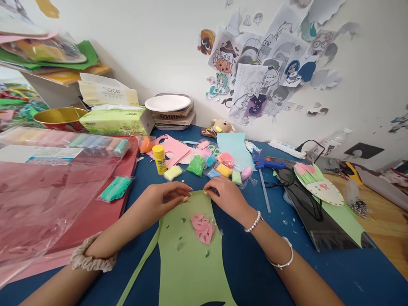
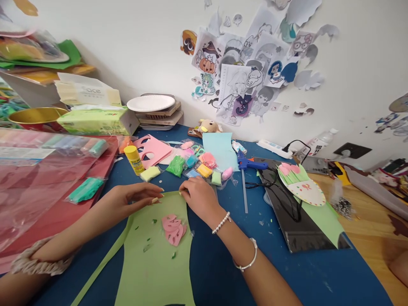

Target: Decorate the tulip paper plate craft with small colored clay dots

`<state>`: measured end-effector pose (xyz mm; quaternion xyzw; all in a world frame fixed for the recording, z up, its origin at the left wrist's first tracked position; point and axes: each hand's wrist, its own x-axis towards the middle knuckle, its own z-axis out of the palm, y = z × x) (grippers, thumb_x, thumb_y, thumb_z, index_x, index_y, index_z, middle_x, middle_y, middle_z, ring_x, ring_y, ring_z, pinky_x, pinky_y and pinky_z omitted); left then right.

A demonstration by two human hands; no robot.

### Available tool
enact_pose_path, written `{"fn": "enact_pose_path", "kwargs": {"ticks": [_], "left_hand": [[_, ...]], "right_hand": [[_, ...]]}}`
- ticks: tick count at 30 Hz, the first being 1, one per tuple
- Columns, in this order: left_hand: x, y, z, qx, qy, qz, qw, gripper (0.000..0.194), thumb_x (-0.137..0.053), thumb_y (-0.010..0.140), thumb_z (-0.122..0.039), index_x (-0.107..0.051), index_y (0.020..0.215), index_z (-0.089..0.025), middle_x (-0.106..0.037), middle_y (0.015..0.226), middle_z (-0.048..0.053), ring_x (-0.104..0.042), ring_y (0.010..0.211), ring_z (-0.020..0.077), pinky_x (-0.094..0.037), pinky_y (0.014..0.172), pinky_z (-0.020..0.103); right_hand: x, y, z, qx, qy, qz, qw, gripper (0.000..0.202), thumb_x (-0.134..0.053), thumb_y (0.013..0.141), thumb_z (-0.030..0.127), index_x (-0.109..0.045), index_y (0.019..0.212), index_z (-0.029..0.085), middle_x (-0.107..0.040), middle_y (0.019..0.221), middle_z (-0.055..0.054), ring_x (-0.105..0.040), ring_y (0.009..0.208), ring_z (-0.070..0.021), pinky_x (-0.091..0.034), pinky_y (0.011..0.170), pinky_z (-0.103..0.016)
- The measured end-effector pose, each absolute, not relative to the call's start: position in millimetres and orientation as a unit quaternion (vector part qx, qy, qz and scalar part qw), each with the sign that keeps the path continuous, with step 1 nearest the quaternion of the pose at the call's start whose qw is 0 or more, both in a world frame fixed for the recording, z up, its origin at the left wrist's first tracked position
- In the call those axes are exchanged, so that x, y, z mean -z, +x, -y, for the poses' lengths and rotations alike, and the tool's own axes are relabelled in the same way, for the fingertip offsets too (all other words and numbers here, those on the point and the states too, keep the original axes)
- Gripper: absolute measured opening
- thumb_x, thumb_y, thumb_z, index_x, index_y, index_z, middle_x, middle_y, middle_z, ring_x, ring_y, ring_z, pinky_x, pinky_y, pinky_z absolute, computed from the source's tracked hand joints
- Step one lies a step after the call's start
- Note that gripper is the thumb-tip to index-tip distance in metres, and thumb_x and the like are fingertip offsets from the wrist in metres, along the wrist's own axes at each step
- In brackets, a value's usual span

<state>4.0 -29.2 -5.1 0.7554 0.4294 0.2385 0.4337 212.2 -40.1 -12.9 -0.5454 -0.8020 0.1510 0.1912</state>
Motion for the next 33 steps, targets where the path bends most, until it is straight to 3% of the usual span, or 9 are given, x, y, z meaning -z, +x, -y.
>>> {"fn": "enact_pose_path", "kwargs": {"ticks": [11,16,24,28,33], "left_hand": [[10,11,35,-0.209,0.827,-0.394,0.341,0.018,-0.052,0.077,-0.029,-0.060,0.090,-0.020,-0.070,0.076,0.002,-0.065,0.066,0.0159,-0.053,0.061,0.025],[6,12,36,-0.186,0.838,-0.389,0.333,0.021,-0.048,0.080,-0.030,-0.062,0.094,-0.022,-0.071,0.089,0.001,-0.067,0.076,0.0158,-0.052,0.065,0.023],[5,11,35,-0.220,0.834,-0.387,0.326,0.023,-0.043,0.084,-0.031,-0.062,0.095,-0.023,-0.070,0.092,0.002,-0.066,0.080,0.0172,-0.052,0.067,0.024],[10,5,31,-0.264,0.846,-0.403,0.228,0.028,-0.047,0.082,-0.038,-0.059,0.102,-0.023,-0.065,0.102,0.006,-0.060,0.094,0.0222,-0.049,0.078,0.032],[20,-1,26,-0.209,0.868,-0.421,0.158,0.042,-0.055,0.077,-0.040,-0.052,0.114,-0.022,-0.060,0.112,0.009,-0.054,0.104,0.0261,-0.045,0.086,0.039]], "right_hand": [[13,212,41,-0.155,-0.541,0.802,0.199,0.012,-0.053,0.080,0.012,-0.063,0.077,0.018,-0.063,0.076,-0.003,-0.053,0.078,-0.0172,-0.042,0.066,-0.028],[13,213,41,-0.159,-0.544,0.799,0.201,0.012,-0.052,0.081,0.013,-0.063,0.078,0.018,-0.063,0.078,-0.004,-0.053,0.080,-0.0175,-0.043,0.066,-0.028],[12,215,41,-0.160,-0.546,0.796,0.206,0.012,-0.052,0.080,0.012,-0.063,0.078,0.018,-0.063,0.079,-0.004,-0.054,0.079,-0.0169,-0.043,0.066,-0.028],[13,215,41,-0.159,-0.544,0.797,0.209,0.013,-0.052,0.079,0.010,-0.062,0.076,0.018,-0.062,0.077,-0.003,-0.054,0.077,-0.0165,-0.043,0.068,-0.028],[11,216,41,-0.159,-0.541,0.796,0.218,0.012,-0.052,0.079,0.011,-0.061,0.075,0.018,-0.062,0.077,-0.003,-0.053,0.074,-0.0157,-0.043,0.063,-0.027]]}}
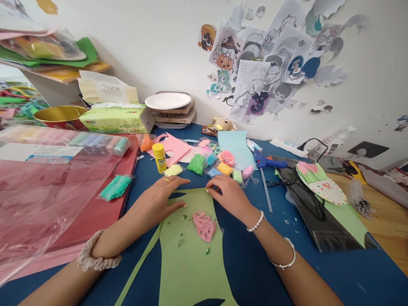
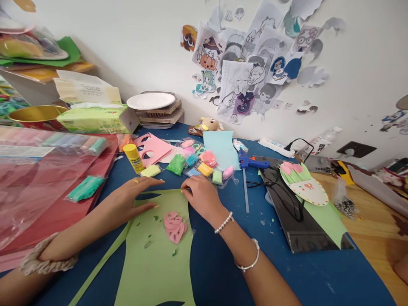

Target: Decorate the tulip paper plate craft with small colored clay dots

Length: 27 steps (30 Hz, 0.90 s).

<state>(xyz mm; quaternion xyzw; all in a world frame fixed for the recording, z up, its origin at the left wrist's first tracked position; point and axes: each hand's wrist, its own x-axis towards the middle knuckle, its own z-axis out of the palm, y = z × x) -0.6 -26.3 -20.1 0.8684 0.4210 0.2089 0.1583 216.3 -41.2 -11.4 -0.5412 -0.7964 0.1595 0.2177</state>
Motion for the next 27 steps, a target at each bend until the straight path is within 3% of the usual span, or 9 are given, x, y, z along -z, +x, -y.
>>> {"fn": "enact_pose_path", "kwargs": {"ticks": [6,12,15,18,22,24,27], "left_hand": [[20,1,24,-0.141,0.874,-0.441,0.145,0.046,-0.061,0.072,-0.030,-0.051,0.116,-0.021,-0.068,0.095,0.005,-0.060,0.089,0.0235,-0.046,0.073,0.033],[14,5,25,-0.129,0.889,-0.425,0.114,0.029,-0.061,0.071,-0.024,-0.060,0.100,-0.020,-0.064,0.084,0.004,-0.059,0.079,0.0215,-0.043,0.063,0.029],[13,7,26,-0.127,0.901,-0.406,0.090,0.016,-0.058,0.074,-0.023,-0.064,0.088,-0.020,-0.062,0.077,0.004,-0.057,0.072,0.0201,-0.040,0.060,0.028],[13,9,29,-0.127,0.911,-0.389,0.054,0.012,-0.053,0.078,-0.022,-0.064,0.079,-0.020,-0.060,0.077,0.004,-0.054,0.070,0.0188,-0.038,0.060,0.029],[15,13,35,-0.127,0.920,-0.370,-0.003,0.014,-0.048,0.079,-0.016,-0.062,0.077,-0.019,-0.060,0.080,0.005,-0.053,0.070,0.0199,-0.036,0.062,0.032],[16,15,37,-0.125,0.927,-0.353,-0.027,0.016,-0.047,0.079,-0.011,-0.061,0.078,-0.018,-0.060,0.082,0.006,-0.053,0.074,0.0214,-0.037,0.067,0.035],[16,18,41,-0.121,0.937,-0.323,-0.057,0.022,-0.041,0.079,-0.005,-0.059,0.076,-0.017,-0.060,0.084,0.007,-0.052,0.077,0.0219,-0.037,0.073,0.038]], "right_hand": [[8,216,41,-0.154,-0.531,0.799,0.236,0.012,-0.050,0.081,0.013,-0.060,0.077,0.018,-0.062,0.079,-0.003,-0.053,0.078,-0.0167,-0.043,0.067,-0.028],[-1,216,42,-0.163,-0.510,0.812,0.232,0.008,-0.055,0.079,0.014,-0.060,0.077,0.019,-0.064,0.079,-0.002,-0.052,0.077,-0.0168,-0.042,0.069,-0.029],[-6,219,45,-0.182,-0.491,0.823,0.221,0.008,-0.060,0.077,0.026,-0.062,0.083,0.020,-0.065,0.082,-0.001,-0.054,0.078,-0.0163,-0.042,0.069,-0.029],[-10,221,49,-0.213,-0.468,0.831,0.215,0.025,-0.054,0.079,0.043,-0.064,0.083,0.021,-0.066,0.084,-0.001,-0.054,0.079,-0.0161,-0.041,0.071,-0.029],[-13,220,53,-0.251,-0.456,0.825,0.220,0.038,-0.037,0.089,0.042,-0.066,0.079,0.020,-0.067,0.081,-0.001,-0.056,0.077,-0.0144,-0.039,0.074,-0.029],[-11,219,55,-0.248,-0.478,0.818,0.204,0.033,-0.041,0.088,0.038,-0.066,0.077,0.020,-0.067,0.080,-0.001,-0.055,0.076,-0.0149,-0.040,0.072,-0.029],[-4,219,57,-0.228,-0.502,0.818,0.165,0.018,-0.059,0.078,0.036,-0.066,0.082,0.020,-0.066,0.083,-0.002,-0.053,0.079,-0.0174,-0.041,0.067,-0.029]]}}
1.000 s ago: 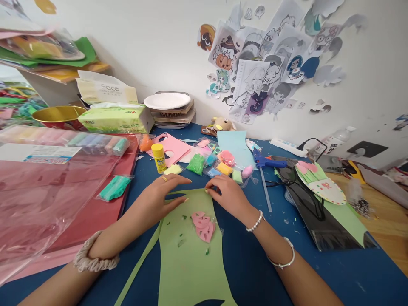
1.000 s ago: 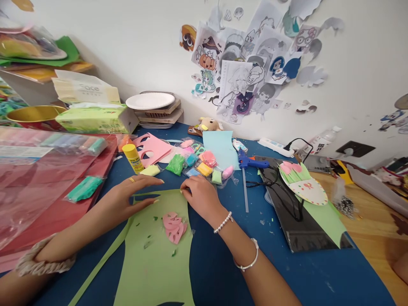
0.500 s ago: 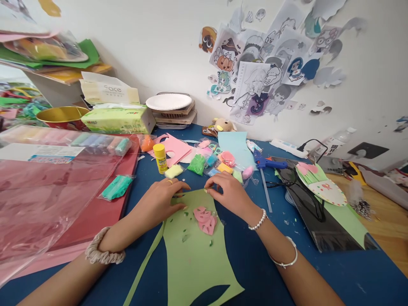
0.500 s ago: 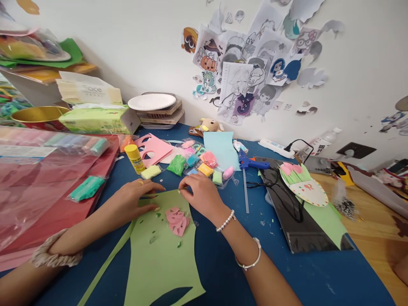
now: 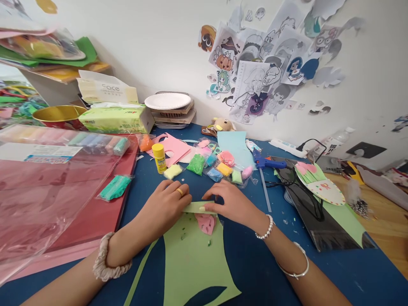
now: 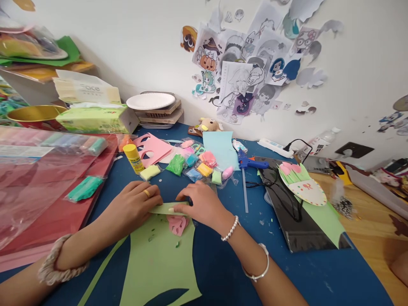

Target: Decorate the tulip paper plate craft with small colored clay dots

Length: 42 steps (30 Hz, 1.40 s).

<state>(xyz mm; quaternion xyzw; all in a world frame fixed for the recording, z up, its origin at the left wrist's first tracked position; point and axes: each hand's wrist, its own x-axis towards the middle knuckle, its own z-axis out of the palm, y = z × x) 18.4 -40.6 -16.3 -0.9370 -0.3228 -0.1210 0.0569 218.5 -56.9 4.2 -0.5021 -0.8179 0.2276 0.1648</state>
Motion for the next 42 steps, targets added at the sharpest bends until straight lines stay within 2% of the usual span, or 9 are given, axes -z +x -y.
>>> {"fn": "enact_pose_path", "kwargs": {"ticks": [4,7,11,14,20,27,30,35,42], "left_hand": [[15,20,43,0.112,-0.945,0.298,0.077,0.023,-0.041,0.080,-0.004,-0.060,0.075,-0.018,-0.061,0.083,0.007,-0.053,0.077,0.0213,-0.037,0.074,0.037],[11,16,41,0.123,-0.943,0.310,0.024,0.013,-0.050,0.081,-0.021,-0.062,0.087,-0.020,-0.060,0.087,0.006,-0.053,0.080,0.0217,-0.037,0.073,0.036],[5,5,34,0.158,-0.921,0.347,-0.077,0.028,-0.044,0.085,-0.039,-0.064,0.093,-0.022,-0.060,0.086,0.005,-0.052,0.080,0.0209,-0.038,0.070,0.034],[6,1,26,0.164,-0.898,0.384,-0.140,0.038,-0.031,0.090,-0.036,-0.066,0.088,-0.019,-0.060,0.079,0.005,-0.052,0.077,0.0192,-0.040,0.068,0.031],[12,6,17,0.157,-0.886,0.409,-0.151,0.027,-0.045,0.085,-0.036,-0.066,0.092,-0.022,-0.055,0.078,0.004,-0.053,0.075,0.0187,-0.042,0.066,0.029],[9,11,20,0.198,-0.897,0.385,-0.089,0.026,-0.057,0.078,-0.034,-0.067,0.099,-0.022,-0.056,0.092,0.008,-0.050,0.089,0.0250,-0.041,0.081,0.040],[4,15,21,0.188,-0.888,0.399,-0.129,0.022,-0.053,0.080,-0.034,-0.071,0.085,-0.023,-0.061,0.100,0.007,-0.051,0.096,0.0255,-0.039,0.087,0.040],[-1,19,12,0.157,-0.851,0.459,-0.200,0.026,-0.045,0.083,-0.030,-0.068,0.090,-0.019,-0.069,0.090,0.003,-0.062,0.080,0.0184,-0.048,0.066,0.027],[1,24,7,0.097,-0.876,0.439,-0.176,0.017,-0.058,0.075,-0.035,-0.070,0.079,-0.024,-0.068,0.079,0.000,-0.062,0.068,0.0159,-0.044,0.054,0.022]], "right_hand": [[7,218,57,-0.197,-0.506,0.825,0.156,0.014,-0.065,0.073,0.030,-0.065,0.082,0.020,-0.063,0.080,-0.002,-0.053,0.076,-0.0169,-0.043,0.063,-0.028],[12,217,56,-0.171,-0.505,0.829,0.170,0.006,-0.063,0.075,0.024,-0.064,0.075,0.019,-0.062,0.074,-0.002,-0.052,0.072,-0.0162,-0.043,0.060,-0.027],[17,218,55,-0.111,-0.488,0.842,0.202,0.009,-0.060,0.078,0.019,-0.063,0.070,0.017,-0.062,0.070,-0.001,-0.051,0.069,-0.0148,-0.043,0.059,-0.025],[24,221,53,-0.049,-0.461,0.856,0.229,0.012,-0.055,0.081,0.016,-0.063,0.072,0.015,-0.063,0.072,-0.002,-0.052,0.070,-0.0141,-0.045,0.063,-0.026],[39,229,52,0.095,-0.361,0.895,0.243,0.019,-0.046,0.085,0.010,-0.062,0.074,0.013,-0.063,0.071,-0.004,-0.053,0.068,-0.0131,-0.046,0.062,-0.024],[43,232,60,0.254,-0.229,0.914,0.215,0.022,-0.045,0.085,0.008,-0.063,0.072,0.011,-0.064,0.068,-0.006,-0.053,0.060,-0.0137,-0.042,0.047,-0.026],[42,231,61,0.282,-0.207,0.913,0.208,0.018,-0.048,0.084,0.008,-0.063,0.075,0.008,-0.065,0.070,-0.008,-0.055,0.062,-0.0138,-0.043,0.046,-0.025],[39,232,60,0.294,-0.207,0.913,0.195,0.021,-0.048,0.084,0.007,-0.062,0.069,0.010,-0.064,0.068,-0.008,-0.054,0.058,-0.0128,-0.043,0.045,-0.025],[37,234,61,0.284,-0.208,0.920,0.173,0.029,-0.044,0.086,0.008,-0.059,0.061,0.015,-0.063,0.068,-0.007,-0.053,0.058,-0.0126,-0.041,0.045,-0.026]]}}
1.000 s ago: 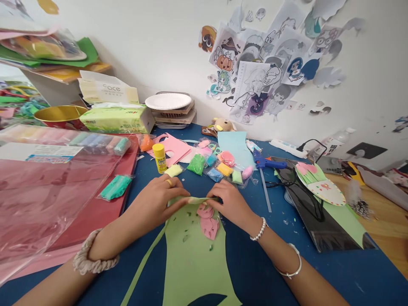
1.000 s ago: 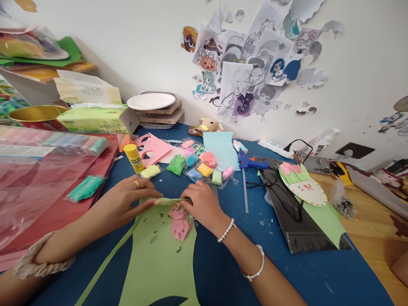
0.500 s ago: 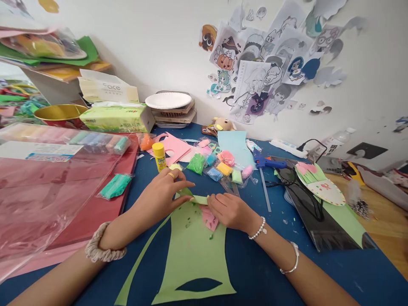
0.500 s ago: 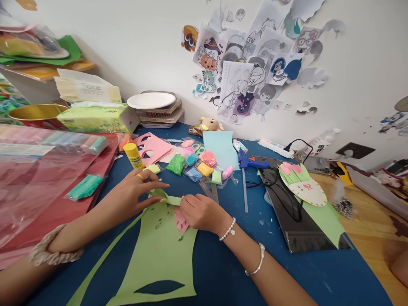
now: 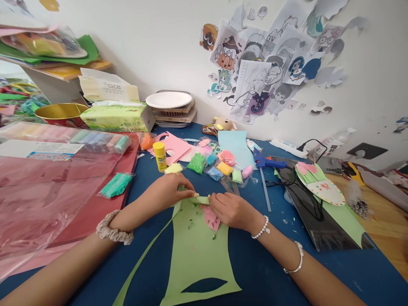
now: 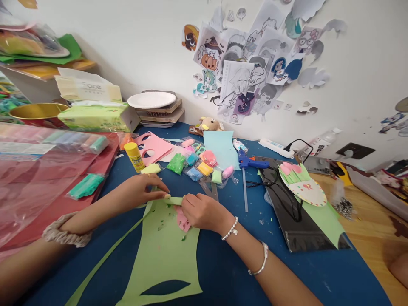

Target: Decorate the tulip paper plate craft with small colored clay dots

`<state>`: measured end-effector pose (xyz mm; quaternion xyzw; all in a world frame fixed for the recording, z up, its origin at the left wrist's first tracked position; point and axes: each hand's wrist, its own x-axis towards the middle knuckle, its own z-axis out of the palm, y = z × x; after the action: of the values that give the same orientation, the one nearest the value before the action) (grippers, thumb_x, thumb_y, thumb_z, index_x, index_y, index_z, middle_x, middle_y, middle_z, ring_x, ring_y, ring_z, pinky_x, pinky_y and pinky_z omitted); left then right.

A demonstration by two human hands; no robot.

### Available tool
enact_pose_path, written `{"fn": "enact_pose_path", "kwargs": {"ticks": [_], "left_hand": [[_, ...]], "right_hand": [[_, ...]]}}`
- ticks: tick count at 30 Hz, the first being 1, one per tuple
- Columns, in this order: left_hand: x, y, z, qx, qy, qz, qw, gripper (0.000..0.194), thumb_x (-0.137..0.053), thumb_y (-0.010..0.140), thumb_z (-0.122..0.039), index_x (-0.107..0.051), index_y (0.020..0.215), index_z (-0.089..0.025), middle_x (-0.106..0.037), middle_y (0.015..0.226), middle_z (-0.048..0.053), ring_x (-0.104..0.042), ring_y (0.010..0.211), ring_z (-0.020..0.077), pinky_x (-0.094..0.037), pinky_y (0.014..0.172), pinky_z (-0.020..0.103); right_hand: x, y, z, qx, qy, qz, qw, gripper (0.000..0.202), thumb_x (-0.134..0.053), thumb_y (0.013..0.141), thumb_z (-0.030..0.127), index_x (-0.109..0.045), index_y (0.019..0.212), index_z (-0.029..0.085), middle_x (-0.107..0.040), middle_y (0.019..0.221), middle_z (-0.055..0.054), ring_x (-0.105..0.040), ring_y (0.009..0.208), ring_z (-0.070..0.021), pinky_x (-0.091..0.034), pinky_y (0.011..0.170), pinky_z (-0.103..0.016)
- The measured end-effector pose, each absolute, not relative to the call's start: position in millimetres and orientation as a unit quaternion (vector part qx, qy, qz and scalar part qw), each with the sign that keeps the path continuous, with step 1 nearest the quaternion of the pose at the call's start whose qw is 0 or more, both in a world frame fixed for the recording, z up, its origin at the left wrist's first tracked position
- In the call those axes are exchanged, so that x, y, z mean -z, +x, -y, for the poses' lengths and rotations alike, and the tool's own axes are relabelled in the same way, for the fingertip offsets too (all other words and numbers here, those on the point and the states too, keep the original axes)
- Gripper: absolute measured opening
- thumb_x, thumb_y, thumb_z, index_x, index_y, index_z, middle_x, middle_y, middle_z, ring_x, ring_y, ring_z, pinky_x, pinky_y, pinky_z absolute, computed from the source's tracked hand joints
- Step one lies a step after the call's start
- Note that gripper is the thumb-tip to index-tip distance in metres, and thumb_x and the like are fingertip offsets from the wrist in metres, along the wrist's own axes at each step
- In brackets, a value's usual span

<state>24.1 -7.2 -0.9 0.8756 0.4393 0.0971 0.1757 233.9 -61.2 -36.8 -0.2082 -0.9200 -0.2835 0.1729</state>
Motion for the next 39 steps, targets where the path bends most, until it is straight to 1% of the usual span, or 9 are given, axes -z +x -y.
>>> {"fn": "enact_pose_path", "kwargs": {"ticks": [7,15,19,22,26,28,32,36,39], "left_hand": [[7,29,23,-0.094,0.919,-0.383,0.025,0.017,-0.053,0.079,-0.012,-0.068,0.075,-0.020,-0.062,0.075,0.003,-0.059,0.066,0.0168,-0.039,0.052,0.025],[15,28,43,-0.108,0.966,-0.181,-0.153,0.026,-0.039,0.085,-0.006,-0.064,0.081,-0.013,-0.063,0.080,0.006,-0.053,0.074,0.0200,-0.039,0.071,0.033],[17,25,47,-0.104,0.966,-0.151,-0.184,0.027,-0.038,0.085,-0.005,-0.064,0.082,-0.012,-0.062,0.081,0.006,-0.053,0.076,0.0202,-0.039,0.070,0.033],[13,22,46,-0.097,0.968,-0.191,-0.130,0.023,-0.041,0.084,-0.008,-0.063,0.082,-0.014,-0.062,0.083,0.006,-0.054,0.075,0.0195,-0.041,0.069,0.033],[10,18,42,-0.113,0.942,-0.307,0.083,0.020,-0.046,0.083,-0.027,-0.061,0.091,-0.017,-0.059,0.098,0.007,-0.056,0.083,0.0207,-0.045,0.072,0.034],[13,18,38,-0.124,0.917,-0.351,0.146,0.024,-0.045,0.084,-0.025,-0.058,0.101,-0.016,-0.060,0.101,0.008,-0.057,0.089,0.0212,-0.046,0.075,0.033],[18,21,31,-0.122,0.904,-0.374,0.166,0.030,-0.047,0.081,-0.014,-0.055,0.109,-0.018,-0.063,0.096,0.005,-0.058,0.090,0.0183,-0.047,0.075,0.027],[17,26,34,-0.121,0.913,-0.363,0.140,0.021,-0.047,0.078,-0.007,-0.062,0.089,-0.018,-0.062,0.085,0.004,-0.057,0.079,0.0166,-0.046,0.067,0.025],[18,28,42,-0.121,0.924,-0.349,0.099,0.020,-0.044,0.082,-0.008,-0.063,0.080,-0.016,-0.059,0.080,0.006,-0.053,0.073,0.0195,-0.043,0.063,0.030]], "right_hand": [[38,239,57,0.225,-0.257,0.926,0.160,0.026,-0.044,0.086,0.010,-0.062,0.068,0.013,-0.063,0.069,-0.006,-0.052,0.060,-0.0147,-0.038,0.046,-0.028],[28,241,51,0.048,-0.392,0.899,0.187,0.018,-0.051,0.085,0.027,-0.064,0.078,0.015,-0.065,0.073,-0.004,-0.054,0.071,-0.0149,-0.046,0.064,-0.026],[22,235,50,-0.042,-0.445,0.877,0.178,0.010,-0.065,0.074,0.026,-0.060,0.075,0.018,-0.062,0.073,0.000,-0.053,0.070,-0.0130,-0.046,0.059,-0.022],[22,232,51,-0.076,-0.470,0.862,0.171,0.016,-0.068,0.070,0.025,-0.054,0.070,0.018,-0.058,0.070,0.001,-0.051,0.066,-0.0122,-0.044,0.054,-0.021],[24,228,55,-0.081,-0.481,0.856,0.175,0.017,-0.065,0.073,0.021,-0.049,0.069,0.018,-0.054,0.069,0.002,-0.048,0.066,-0.0123,-0.041,0.054,-0.021],[24,227,58,-0.070,-0.472,0.860,0.180,0.017,-0.063,0.075,0.019,-0.047,0.069,0.018,-0.053,0.070,0.002,-0.047,0.066,-0.0119,-0.041,0.055,-0.021],[27,224,63,-0.025,-0.441,0.878,0.186,0.015,-0.056,0.079,0.013,-0.046,0.069,0.017,-0.051,0.070,0.000,-0.043,0.065,-0.0124,-0.038,0.057,-0.023],[34,225,66,0.034,-0.406,0.895,0.181,0.022,-0.041,0.083,0.006,-0.048,0.065,0.017,-0.050,0.066,-0.003,-0.040,0.063,-0.0151,-0.035,0.057,-0.027],[35,230,71,0.059,-0.381,0.905,0.180,0.023,-0.041,0.086,0.012,-0.052,0.066,0.017,-0.053,0.069,-0.004,-0.041,0.064,-0.0157,-0.035,0.059,-0.028]]}}
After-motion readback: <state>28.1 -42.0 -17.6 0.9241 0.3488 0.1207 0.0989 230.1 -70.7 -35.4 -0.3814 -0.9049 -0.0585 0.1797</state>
